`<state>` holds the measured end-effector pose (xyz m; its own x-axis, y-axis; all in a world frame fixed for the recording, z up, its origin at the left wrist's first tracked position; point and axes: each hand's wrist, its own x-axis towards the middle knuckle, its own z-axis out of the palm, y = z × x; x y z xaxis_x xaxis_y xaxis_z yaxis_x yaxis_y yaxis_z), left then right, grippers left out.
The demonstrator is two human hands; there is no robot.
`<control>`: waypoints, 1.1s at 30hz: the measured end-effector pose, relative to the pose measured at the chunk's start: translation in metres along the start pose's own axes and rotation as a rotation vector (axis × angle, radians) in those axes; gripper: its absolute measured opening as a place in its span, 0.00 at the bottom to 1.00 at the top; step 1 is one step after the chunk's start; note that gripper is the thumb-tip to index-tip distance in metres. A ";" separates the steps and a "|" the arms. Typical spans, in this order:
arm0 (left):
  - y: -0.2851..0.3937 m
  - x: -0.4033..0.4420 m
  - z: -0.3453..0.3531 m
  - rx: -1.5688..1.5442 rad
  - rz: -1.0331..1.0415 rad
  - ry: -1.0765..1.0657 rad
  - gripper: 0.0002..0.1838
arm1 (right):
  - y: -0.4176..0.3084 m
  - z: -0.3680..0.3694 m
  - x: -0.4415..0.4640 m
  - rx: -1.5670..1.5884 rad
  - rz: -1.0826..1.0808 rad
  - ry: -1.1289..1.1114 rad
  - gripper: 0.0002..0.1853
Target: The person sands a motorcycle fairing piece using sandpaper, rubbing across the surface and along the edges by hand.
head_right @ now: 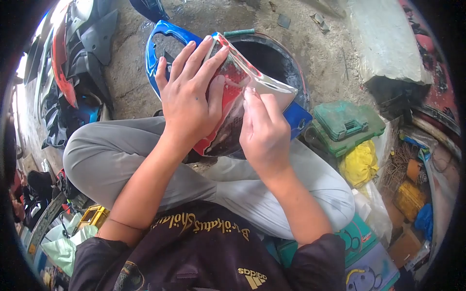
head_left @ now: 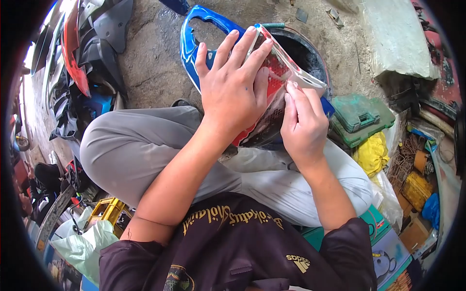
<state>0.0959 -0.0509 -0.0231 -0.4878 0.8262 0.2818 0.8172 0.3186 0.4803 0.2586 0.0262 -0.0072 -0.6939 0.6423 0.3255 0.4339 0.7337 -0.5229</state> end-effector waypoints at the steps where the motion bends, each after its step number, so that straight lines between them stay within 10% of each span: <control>1: 0.000 0.002 0.000 0.004 0.000 0.003 0.29 | 0.004 0.000 0.003 0.006 -0.013 0.008 0.17; 33: -0.001 0.003 -0.001 -0.004 0.026 0.027 0.27 | 0.007 -0.005 0.006 0.103 -0.004 -0.026 0.11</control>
<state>0.0932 -0.0493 -0.0223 -0.4745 0.8213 0.3168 0.8286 0.2954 0.4755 0.2602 0.0367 -0.0053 -0.7109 0.6326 0.3073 0.3710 0.7085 -0.6004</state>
